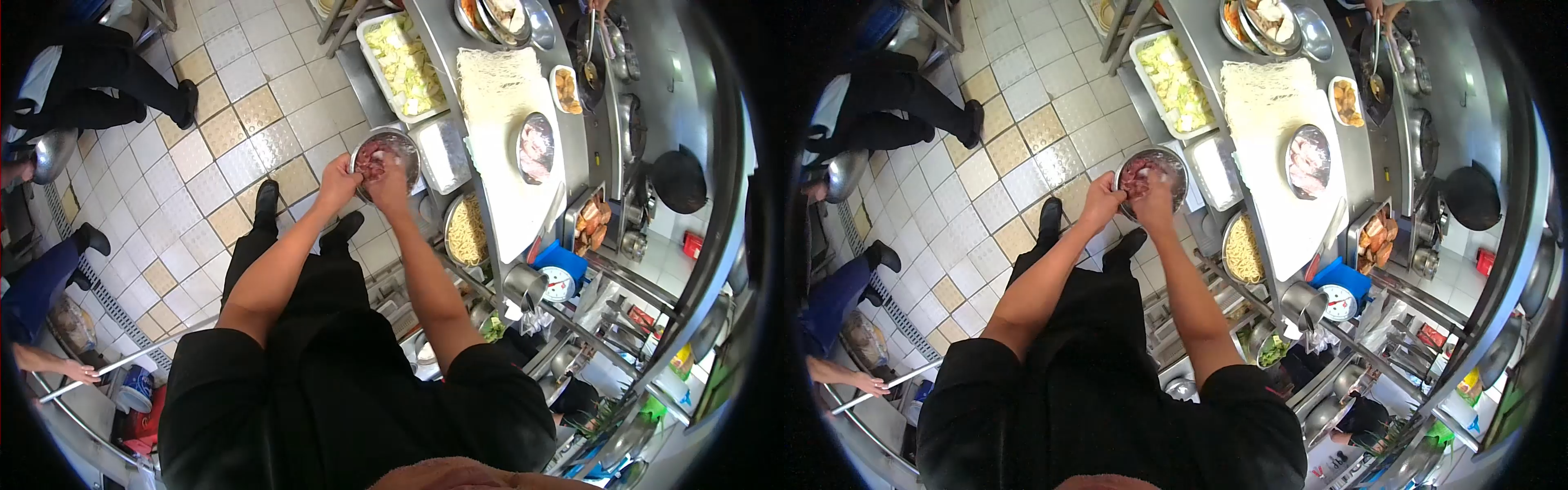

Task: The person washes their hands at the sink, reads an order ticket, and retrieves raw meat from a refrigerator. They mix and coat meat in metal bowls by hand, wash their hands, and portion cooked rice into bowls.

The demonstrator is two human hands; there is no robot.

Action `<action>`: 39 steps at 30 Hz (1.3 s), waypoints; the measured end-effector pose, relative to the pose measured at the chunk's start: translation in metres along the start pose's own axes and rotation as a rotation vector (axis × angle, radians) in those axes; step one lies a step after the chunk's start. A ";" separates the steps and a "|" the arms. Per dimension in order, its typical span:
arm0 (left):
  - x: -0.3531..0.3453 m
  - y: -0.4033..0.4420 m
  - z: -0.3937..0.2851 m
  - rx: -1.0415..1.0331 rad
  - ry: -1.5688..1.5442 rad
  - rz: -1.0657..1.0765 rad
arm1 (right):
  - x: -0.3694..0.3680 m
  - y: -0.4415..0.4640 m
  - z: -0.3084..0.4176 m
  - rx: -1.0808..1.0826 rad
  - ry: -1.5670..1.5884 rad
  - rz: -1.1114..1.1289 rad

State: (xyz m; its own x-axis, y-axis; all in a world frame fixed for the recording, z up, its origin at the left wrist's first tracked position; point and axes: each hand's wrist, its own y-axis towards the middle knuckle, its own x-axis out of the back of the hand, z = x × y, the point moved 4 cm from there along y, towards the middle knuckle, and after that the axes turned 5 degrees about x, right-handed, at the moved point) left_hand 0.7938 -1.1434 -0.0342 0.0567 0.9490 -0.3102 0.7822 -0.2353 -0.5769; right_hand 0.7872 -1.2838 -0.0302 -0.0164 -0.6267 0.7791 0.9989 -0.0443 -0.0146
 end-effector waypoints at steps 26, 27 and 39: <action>0.021 -0.074 -0.093 -0.072 0.038 0.159 | 0.101 -0.016 0.156 0.112 -0.101 -0.004; 0.017 -0.072 -0.092 -0.092 0.071 0.190 | 0.092 -0.016 0.161 0.074 -0.169 -0.065; 0.024 -0.086 -0.120 -0.009 0.143 0.298 | 0.131 -0.003 0.182 -0.130 -0.217 -0.167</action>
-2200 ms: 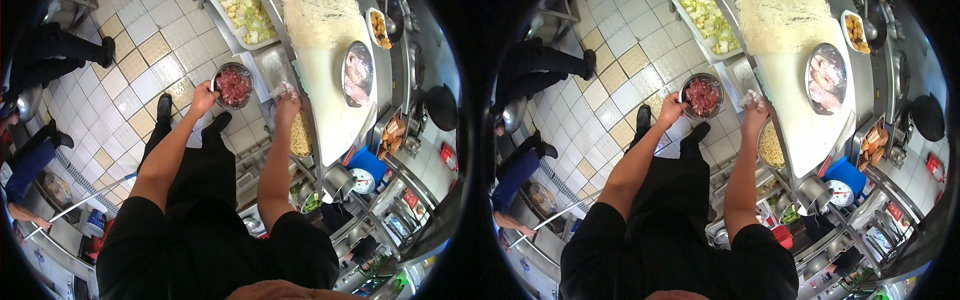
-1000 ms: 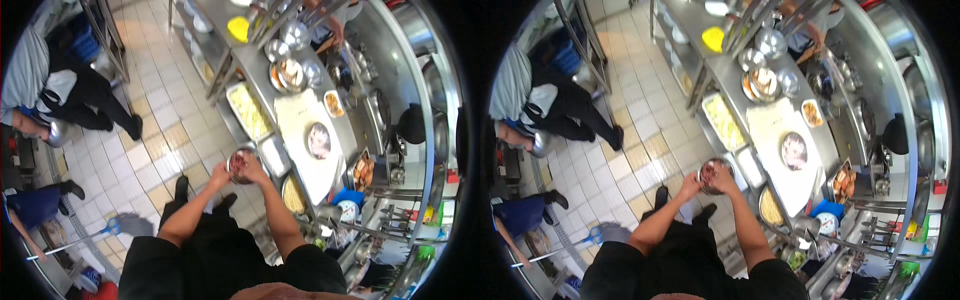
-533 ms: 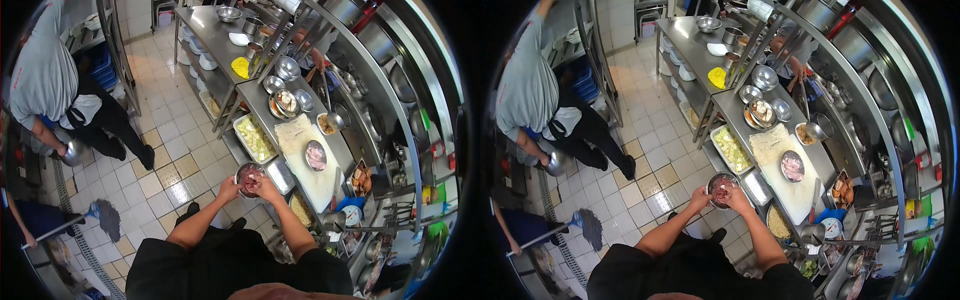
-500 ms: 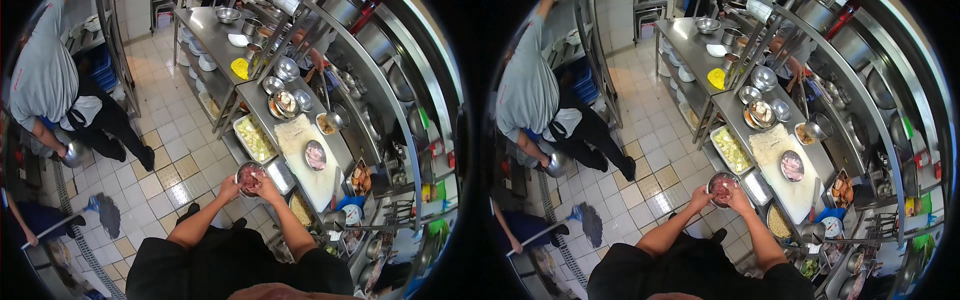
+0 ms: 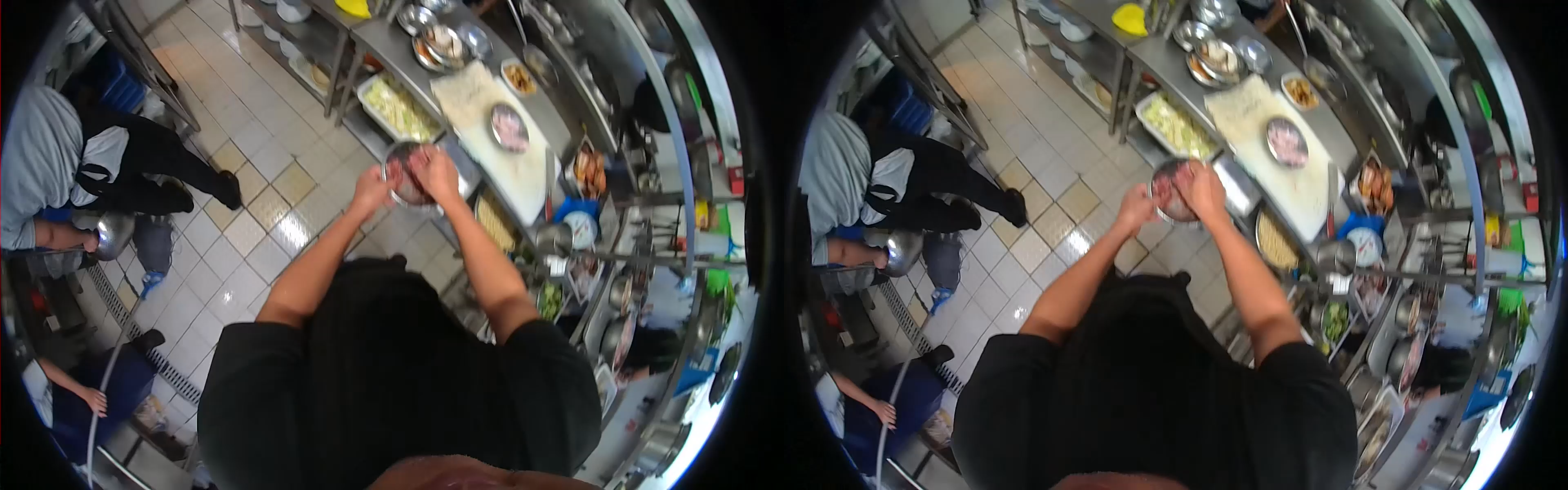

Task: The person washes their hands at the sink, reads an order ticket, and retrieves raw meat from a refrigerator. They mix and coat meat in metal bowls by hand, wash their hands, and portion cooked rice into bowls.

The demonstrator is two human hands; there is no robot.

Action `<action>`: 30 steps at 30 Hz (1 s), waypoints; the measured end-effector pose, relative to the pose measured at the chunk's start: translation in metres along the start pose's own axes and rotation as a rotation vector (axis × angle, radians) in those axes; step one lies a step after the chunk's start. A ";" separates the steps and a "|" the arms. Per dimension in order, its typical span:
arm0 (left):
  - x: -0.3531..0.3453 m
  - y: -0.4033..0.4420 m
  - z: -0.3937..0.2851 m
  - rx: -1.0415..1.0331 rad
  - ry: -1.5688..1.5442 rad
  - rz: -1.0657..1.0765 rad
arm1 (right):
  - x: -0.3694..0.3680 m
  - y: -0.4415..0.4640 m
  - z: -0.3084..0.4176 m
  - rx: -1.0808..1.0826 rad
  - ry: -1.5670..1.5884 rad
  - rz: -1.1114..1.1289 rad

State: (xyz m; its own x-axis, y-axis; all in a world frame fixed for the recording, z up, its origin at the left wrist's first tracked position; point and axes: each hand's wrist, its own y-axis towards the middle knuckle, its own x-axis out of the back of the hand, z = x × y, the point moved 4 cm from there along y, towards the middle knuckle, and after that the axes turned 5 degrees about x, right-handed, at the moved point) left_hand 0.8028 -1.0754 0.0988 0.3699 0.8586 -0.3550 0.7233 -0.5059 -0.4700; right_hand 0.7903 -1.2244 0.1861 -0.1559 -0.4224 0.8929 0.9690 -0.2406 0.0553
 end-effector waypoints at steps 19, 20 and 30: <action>-0.018 0.020 -0.021 0.064 0.002 0.043 | -0.003 0.012 -0.024 0.464 -0.175 0.091; -0.022 0.020 -0.023 0.055 -0.018 0.031 | 0.006 0.019 -0.029 0.385 -0.083 0.033; -0.023 0.024 -0.030 -0.020 -0.032 -0.017 | 0.059 0.019 -0.014 0.100 0.399 0.298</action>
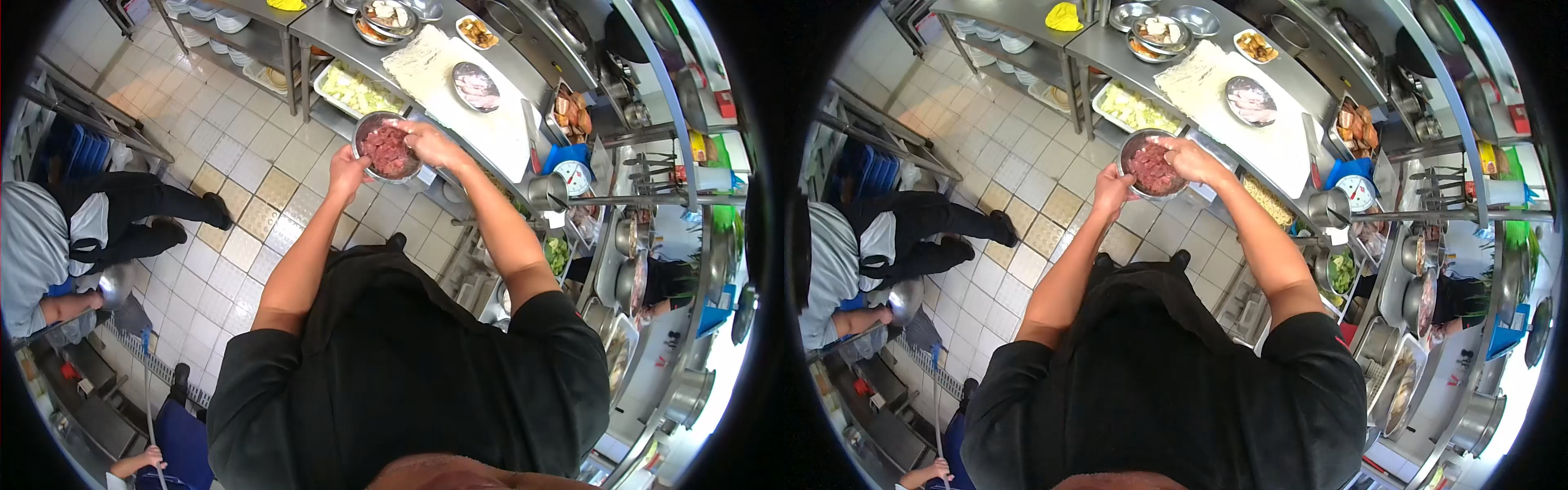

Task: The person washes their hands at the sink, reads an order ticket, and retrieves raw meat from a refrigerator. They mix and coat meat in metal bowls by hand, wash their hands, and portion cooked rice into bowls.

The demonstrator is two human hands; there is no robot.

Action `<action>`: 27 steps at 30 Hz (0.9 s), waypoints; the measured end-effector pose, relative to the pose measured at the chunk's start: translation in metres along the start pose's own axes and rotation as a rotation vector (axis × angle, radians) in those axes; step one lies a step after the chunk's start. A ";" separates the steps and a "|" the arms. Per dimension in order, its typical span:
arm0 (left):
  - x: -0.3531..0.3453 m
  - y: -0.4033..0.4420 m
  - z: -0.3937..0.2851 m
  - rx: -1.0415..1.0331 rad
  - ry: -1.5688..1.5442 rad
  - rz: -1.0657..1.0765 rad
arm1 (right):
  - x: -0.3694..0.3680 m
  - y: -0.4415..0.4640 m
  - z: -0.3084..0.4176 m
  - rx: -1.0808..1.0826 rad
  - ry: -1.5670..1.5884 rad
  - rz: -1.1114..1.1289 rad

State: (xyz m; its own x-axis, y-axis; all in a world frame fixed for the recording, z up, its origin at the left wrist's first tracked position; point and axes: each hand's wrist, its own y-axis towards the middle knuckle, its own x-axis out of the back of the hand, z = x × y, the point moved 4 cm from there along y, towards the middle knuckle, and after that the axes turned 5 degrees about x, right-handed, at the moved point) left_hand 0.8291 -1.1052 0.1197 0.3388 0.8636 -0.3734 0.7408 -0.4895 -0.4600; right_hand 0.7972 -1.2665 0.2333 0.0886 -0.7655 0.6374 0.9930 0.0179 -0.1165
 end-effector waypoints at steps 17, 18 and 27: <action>0.021 0.039 0.079 0.116 0.035 -0.061 | -0.070 -0.007 -0.060 0.122 -0.133 -0.308; 0.020 0.044 0.079 0.115 0.017 -0.067 | -0.066 -0.005 -0.065 0.112 -0.179 -0.271; 0.017 0.095 0.082 0.080 -0.045 -0.114 | -0.016 0.029 -0.125 0.128 -0.009 -0.245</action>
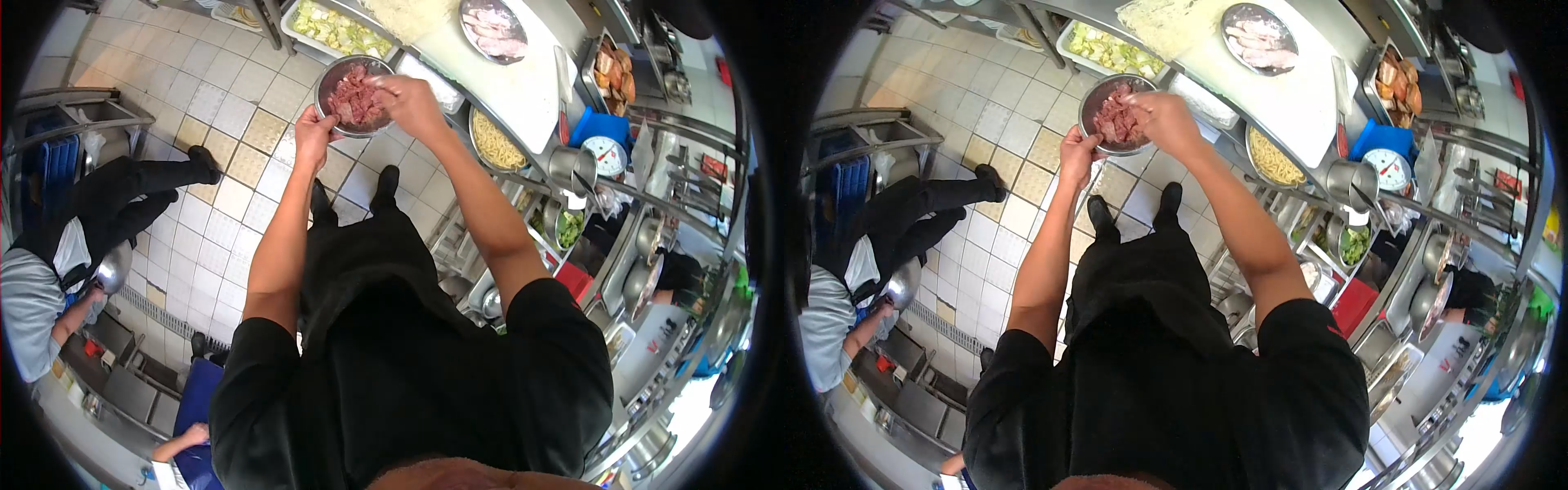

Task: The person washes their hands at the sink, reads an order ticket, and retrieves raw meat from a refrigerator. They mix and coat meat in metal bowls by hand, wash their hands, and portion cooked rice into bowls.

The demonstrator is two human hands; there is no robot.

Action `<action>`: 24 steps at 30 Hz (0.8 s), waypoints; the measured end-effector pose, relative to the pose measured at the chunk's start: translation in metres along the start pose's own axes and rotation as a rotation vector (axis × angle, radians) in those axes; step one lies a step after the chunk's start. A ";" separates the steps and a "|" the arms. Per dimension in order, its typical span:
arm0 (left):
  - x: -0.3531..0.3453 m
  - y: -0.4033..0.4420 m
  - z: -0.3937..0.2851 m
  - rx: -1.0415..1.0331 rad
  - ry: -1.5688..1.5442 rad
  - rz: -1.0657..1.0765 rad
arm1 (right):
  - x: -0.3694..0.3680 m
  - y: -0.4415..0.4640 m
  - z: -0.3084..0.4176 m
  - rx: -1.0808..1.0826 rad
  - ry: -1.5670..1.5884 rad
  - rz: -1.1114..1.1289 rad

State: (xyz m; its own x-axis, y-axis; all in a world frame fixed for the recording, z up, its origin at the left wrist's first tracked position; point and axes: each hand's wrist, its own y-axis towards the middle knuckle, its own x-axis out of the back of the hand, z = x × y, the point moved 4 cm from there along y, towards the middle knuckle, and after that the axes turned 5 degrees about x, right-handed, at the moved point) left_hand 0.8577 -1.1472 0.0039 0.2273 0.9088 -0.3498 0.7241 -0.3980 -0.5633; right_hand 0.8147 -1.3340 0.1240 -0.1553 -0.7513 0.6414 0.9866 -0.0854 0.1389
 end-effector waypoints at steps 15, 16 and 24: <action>-0.017 0.003 0.065 0.003 -0.031 -0.204 | -0.054 -0.072 -0.130 -0.390 0.249 -0.443; -0.019 0.005 0.073 0.008 -0.035 -0.232 | -0.043 -0.065 -0.112 -0.275 0.001 -0.382; -0.028 0.040 0.132 0.065 -0.151 -0.255 | -0.033 -0.056 -0.253 -0.385 0.204 -0.143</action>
State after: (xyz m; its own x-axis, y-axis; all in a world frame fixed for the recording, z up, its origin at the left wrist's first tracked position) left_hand 0.7944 -1.2052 -0.1074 -0.0595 0.9534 -0.2957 0.7013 -0.1708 -0.6921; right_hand 0.7772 -1.4698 -0.0964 -0.3165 -0.8244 0.4692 0.9085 -0.4057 -0.1000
